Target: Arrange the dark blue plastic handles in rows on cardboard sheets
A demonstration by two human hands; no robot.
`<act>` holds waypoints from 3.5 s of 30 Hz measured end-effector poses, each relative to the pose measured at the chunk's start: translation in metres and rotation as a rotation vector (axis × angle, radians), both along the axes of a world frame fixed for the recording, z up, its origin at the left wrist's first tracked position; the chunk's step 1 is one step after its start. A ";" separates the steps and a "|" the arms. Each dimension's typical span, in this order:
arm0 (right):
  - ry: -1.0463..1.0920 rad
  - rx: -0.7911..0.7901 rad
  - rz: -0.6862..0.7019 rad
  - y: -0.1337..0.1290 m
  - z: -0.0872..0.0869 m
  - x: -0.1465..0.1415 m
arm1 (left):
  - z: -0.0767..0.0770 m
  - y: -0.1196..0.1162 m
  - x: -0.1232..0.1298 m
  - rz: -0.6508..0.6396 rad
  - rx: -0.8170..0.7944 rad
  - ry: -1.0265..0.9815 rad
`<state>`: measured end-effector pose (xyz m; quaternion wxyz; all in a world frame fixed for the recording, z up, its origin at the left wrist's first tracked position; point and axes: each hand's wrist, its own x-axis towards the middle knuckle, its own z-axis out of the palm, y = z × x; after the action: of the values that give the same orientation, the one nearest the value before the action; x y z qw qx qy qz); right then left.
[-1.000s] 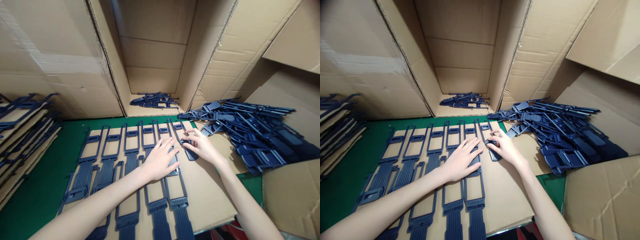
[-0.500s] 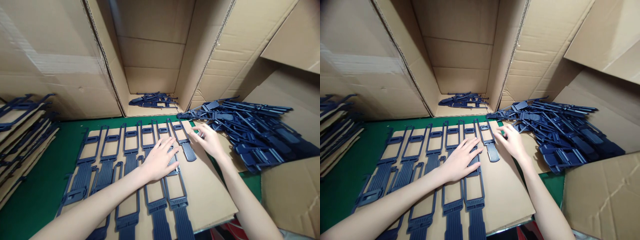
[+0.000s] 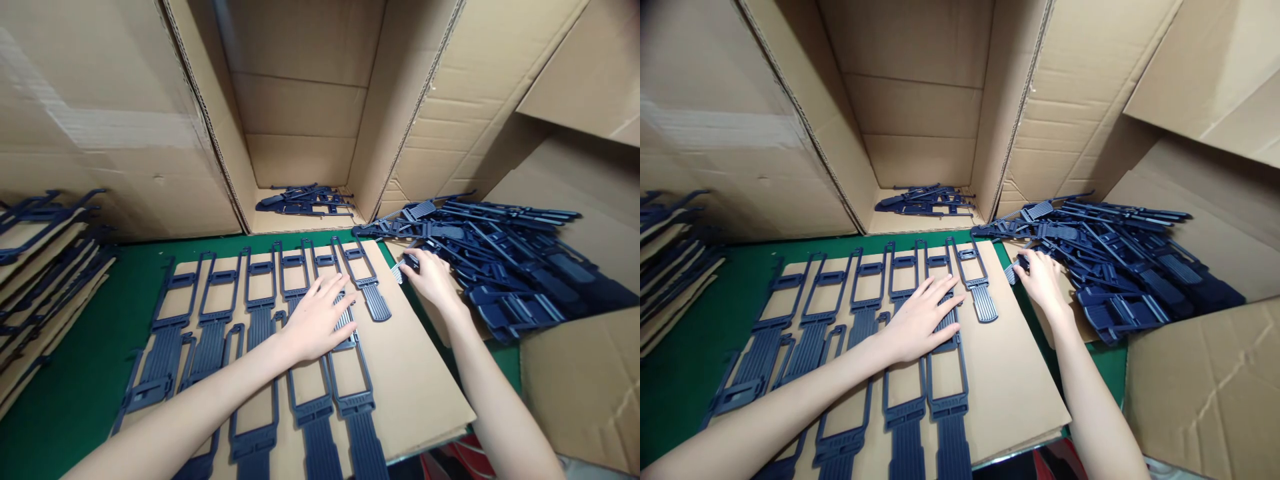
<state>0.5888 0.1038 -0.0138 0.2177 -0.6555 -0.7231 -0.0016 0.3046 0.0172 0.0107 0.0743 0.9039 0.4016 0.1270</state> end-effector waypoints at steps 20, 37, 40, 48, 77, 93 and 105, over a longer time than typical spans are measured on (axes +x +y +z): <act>1.199 -0.073 0.261 -0.021 0.049 0.012 | -0.002 -0.001 -0.001 0.006 0.015 -0.006; 1.376 -0.104 0.378 -0.034 0.053 -0.003 | -0.003 -0.001 0.000 0.008 0.012 -0.024; 1.308 -0.097 0.423 -0.040 0.059 -0.008 | -0.003 -0.001 0.000 0.006 0.007 -0.028; 0.617 0.042 0.351 -0.119 0.074 -0.031 | -0.007 -0.001 0.000 0.005 0.003 -0.010; 0.208 -0.110 0.200 -0.191 0.025 -0.078 | -0.004 -0.001 0.001 0.000 0.022 -0.026; 0.178 -0.075 0.148 -0.192 0.019 -0.082 | -0.005 -0.001 0.001 0.013 0.028 -0.029; 0.188 -0.140 0.175 -0.189 0.017 -0.068 | -0.005 -0.001 0.001 0.018 0.011 -0.057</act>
<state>0.5205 -0.0855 0.0033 0.2375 -0.6010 -0.7522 0.1289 0.3055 0.0157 0.0053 0.0797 0.8968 0.4066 0.1554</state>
